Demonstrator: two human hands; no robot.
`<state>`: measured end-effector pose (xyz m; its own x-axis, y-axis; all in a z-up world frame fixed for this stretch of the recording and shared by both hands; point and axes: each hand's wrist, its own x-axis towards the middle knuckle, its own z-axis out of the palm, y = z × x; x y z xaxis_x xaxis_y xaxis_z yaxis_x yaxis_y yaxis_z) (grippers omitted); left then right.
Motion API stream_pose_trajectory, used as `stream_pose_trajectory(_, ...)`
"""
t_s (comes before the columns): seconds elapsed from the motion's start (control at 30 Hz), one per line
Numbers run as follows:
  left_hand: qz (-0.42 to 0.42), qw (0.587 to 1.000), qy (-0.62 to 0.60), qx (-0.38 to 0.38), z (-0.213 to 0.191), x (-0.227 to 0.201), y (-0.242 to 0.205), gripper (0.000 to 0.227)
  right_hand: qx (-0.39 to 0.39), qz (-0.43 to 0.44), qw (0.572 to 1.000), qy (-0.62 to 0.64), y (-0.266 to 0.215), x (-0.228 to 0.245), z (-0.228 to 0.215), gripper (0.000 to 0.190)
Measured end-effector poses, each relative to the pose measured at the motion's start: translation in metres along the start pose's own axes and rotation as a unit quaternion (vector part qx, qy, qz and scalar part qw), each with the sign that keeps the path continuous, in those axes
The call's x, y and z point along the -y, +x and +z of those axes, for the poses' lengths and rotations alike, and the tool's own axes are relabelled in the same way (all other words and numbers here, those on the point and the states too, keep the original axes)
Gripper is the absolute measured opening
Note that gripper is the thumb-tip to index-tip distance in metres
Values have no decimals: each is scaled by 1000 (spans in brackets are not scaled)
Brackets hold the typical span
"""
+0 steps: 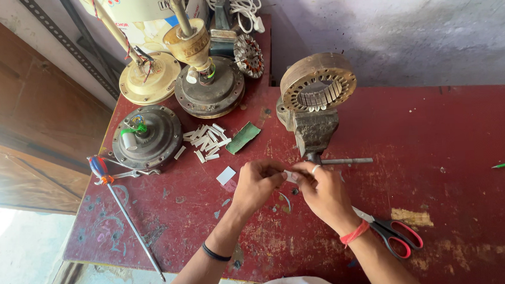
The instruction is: The person cuts small white rectangular pieces from a larger sheet using scissors and places them into the slots of a motor stator held in a bench vise. The person repeatedly cuts and inserts the pieces into the stator slots.
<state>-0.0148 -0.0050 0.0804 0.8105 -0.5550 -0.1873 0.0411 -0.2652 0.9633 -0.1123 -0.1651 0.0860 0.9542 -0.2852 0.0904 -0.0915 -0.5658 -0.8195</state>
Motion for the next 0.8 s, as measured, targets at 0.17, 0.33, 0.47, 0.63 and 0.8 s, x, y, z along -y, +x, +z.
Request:
stream_pose_trajectory(0.17, 6, 994, -113, 6, 5, -16, 4, 29, -41, -138, 987, -66, -1, 18, -16, 36)
stream_pose_trajectory(0.33, 54, 991, -98, 70, 4, -25, 1, 31, -55, -118, 991, -39, -2, 16, -20, 27)
stream_pose_trajectory(0.47, 110, 988, -70, 88, 4, -27, -5, 32, -69, -87, 993, -40, -5, 11, -22, 24)
stream_pose_trajectory(0.63, 125, 991, -36, 32, 10, -21, -2, 21, -74, -65, 995, -27, -5, 11, -22, 21)
stream_pose_trajectory(0.8, 118, 990, -75, 20, 15, -9, 4, 12, -68, -34, 997, -15, -3, 7, -21, 22)
